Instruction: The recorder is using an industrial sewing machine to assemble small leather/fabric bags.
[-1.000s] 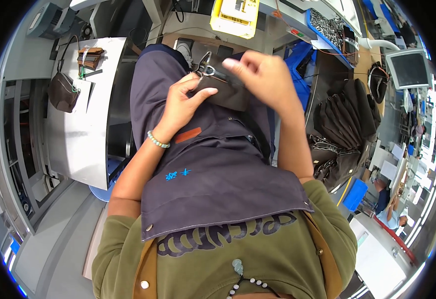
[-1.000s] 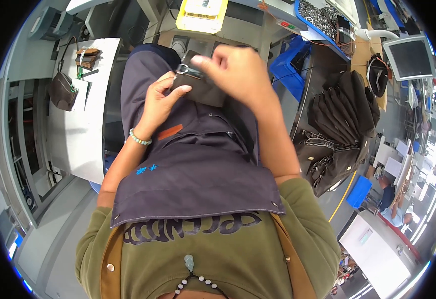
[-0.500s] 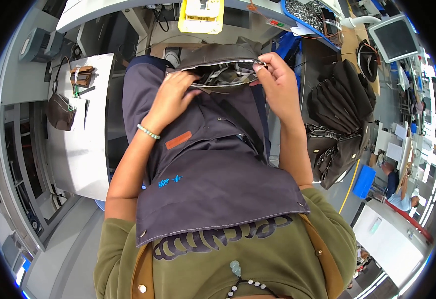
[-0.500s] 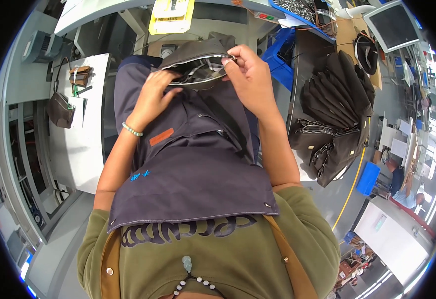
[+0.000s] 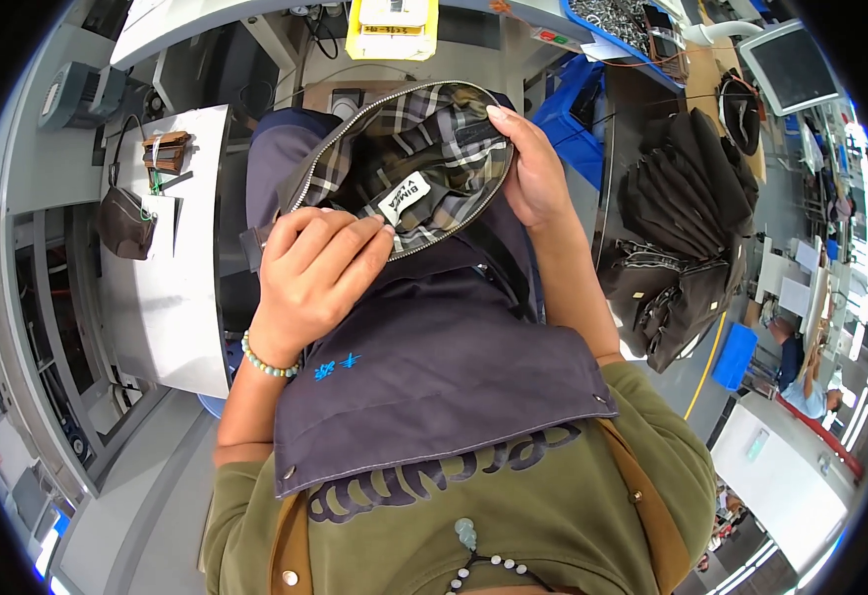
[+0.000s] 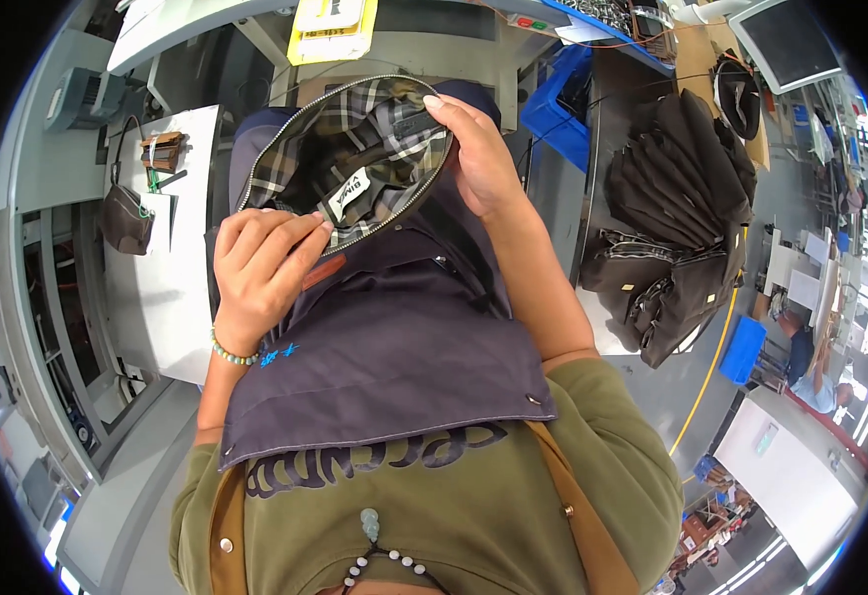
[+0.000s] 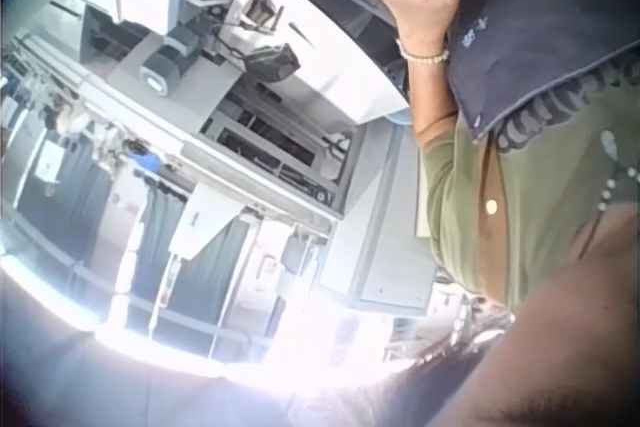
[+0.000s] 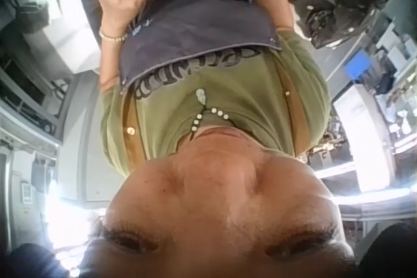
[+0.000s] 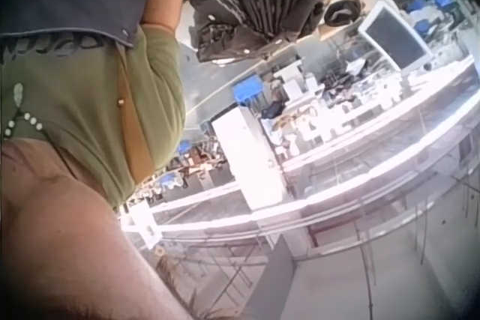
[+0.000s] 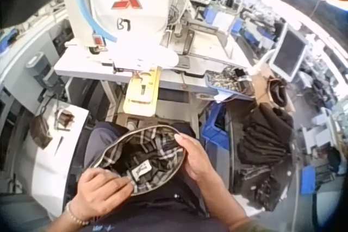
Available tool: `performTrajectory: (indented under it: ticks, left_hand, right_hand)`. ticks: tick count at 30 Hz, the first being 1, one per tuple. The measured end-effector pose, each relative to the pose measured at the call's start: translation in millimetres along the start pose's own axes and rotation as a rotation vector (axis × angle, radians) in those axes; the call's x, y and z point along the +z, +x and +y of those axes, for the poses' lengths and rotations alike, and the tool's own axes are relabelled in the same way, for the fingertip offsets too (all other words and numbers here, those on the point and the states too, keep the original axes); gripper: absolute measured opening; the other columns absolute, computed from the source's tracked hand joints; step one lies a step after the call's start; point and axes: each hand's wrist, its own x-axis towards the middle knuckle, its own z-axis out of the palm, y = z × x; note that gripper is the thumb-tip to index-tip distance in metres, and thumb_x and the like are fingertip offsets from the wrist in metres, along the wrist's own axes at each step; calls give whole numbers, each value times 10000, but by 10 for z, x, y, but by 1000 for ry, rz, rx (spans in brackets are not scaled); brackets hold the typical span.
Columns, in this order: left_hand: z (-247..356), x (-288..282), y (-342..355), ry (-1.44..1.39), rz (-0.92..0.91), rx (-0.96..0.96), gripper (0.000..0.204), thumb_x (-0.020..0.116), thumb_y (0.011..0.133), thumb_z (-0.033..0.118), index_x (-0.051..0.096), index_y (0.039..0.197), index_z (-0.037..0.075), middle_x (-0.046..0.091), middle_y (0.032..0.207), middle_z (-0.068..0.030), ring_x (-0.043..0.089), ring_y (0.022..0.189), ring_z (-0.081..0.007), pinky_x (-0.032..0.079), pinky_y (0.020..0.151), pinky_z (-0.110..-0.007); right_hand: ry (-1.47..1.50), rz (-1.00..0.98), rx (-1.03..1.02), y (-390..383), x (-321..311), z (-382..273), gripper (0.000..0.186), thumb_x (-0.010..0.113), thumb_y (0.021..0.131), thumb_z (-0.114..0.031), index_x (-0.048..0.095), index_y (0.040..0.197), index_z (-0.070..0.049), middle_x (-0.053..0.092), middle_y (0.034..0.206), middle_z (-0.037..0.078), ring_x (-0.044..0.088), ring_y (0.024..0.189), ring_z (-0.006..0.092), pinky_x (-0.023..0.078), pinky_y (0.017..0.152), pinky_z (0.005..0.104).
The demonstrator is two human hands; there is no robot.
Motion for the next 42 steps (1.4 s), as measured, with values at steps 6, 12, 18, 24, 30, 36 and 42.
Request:
performTrajectory:
  ticks: [6,12,18,24,30,36,42]
  left_hand:
    - [29,7,-16,-10,2,-21,221,739,721,90,723,941,71,699,952,-1,659,859,-159,507,790,-325]
    - [33,30,-27,-39,-16,-52,234,723,735,102,738,967,85,722,965,2,671,878,-182,499,815,-351]
    - [-11,67,-57,-96,-46,-88,238,725,727,74,724,965,70,714,968,-6,670,890,-197,501,823,-356]
    - [-34,150,-146,-118,-71,-89,274,721,708,88,701,980,68,682,983,-15,655,945,-197,511,863,-370]
    - [-41,140,-209,-111,-104,-128,255,712,722,83,706,977,76,688,995,-18,660,973,-195,508,893,-373]
    - [-237,109,-450,-3,-51,-383,864,885,698,290,519,1452,82,485,1529,-125,451,1403,-328,349,1127,-475]
    - [-504,323,-888,-180,-159,-664,1079,931,637,193,367,1540,24,457,1546,-146,430,1418,-357,347,1173,-461]
  right_hand:
    - [39,9,32,36,-1,62,299,560,1041,-219,667,1201,10,726,1092,47,669,955,119,519,891,276]
    - [50,-5,46,55,-19,95,295,568,1040,-225,673,1196,2,732,1091,55,677,957,125,520,894,277]
    - [-9,-6,27,30,68,100,312,539,1058,-243,672,1195,4,725,1117,57,666,986,115,505,914,269]
    - [-76,-33,-10,22,143,138,359,511,1074,-261,653,1238,24,698,1203,77,629,1081,121,462,985,271]
    - [-31,-1,20,71,100,244,372,500,1082,-265,646,1249,34,695,1226,77,620,1128,137,440,1029,284]
    - [-159,-7,45,120,64,384,369,472,1094,-328,688,1113,-30,682,980,-7,569,853,75,437,771,233]
    - [-232,24,58,130,97,399,364,458,1096,-357,668,998,-77,601,848,-46,465,734,59,364,667,237]
